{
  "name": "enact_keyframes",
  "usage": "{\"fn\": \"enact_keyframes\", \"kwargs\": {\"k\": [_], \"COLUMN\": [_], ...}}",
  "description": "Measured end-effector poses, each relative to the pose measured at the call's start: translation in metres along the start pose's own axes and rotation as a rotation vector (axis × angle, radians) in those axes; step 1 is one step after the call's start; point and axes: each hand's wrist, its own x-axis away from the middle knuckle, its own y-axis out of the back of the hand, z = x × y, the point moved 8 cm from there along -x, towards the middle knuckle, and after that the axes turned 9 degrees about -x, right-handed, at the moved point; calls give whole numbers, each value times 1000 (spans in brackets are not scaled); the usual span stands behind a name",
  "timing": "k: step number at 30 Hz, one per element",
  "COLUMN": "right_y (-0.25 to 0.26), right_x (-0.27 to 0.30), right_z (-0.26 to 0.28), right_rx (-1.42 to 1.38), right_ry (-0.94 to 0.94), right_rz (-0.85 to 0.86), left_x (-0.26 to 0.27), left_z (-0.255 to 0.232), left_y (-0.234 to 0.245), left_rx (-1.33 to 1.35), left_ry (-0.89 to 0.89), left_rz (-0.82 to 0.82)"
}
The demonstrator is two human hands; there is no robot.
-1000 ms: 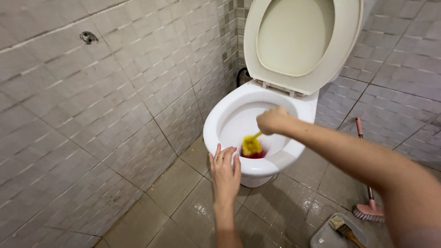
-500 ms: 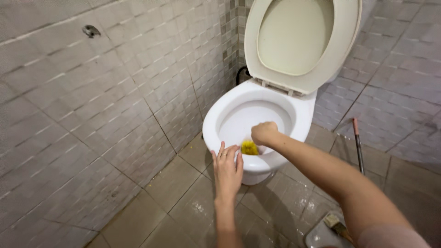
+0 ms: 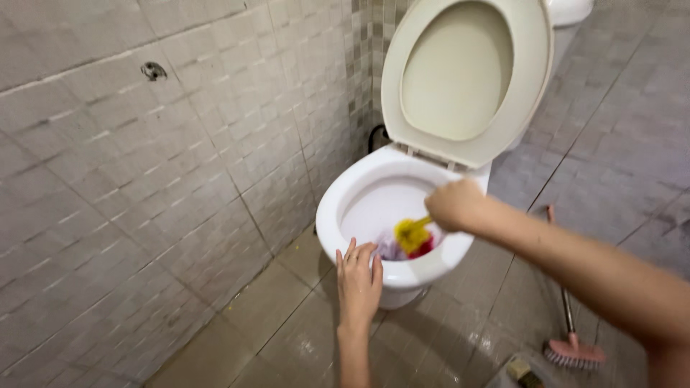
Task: The person pours soapy water from a plastic container into the toilet bowl and scrubs the interior with a brush. They then switch to a yellow toilet brush and continue scrubbing the bowl thoroughly.
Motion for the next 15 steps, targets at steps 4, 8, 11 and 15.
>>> {"fn": "enact_keyframes", "kwargs": {"k": [4, 8, 11, 15], "right_y": [-45, -82, -99, -77], "right_x": [-14, -56, -64, -45], "right_z": [33, 38, 39, 30], "right_rx": [-87, -238, -252, -205], "right_ry": [61, -23, -38, -21], "right_rz": [2, 55, 73, 100], "left_x": [0, -1, 1, 0], "left_z": [-1, -4, -3, -2], "left_y": [-7, -7, -6, -2], "left_rx": [-7, 25, -14, -37], "left_ry": [23, 17, 20, 4], "left_rz": [18, 15, 16, 8]}}
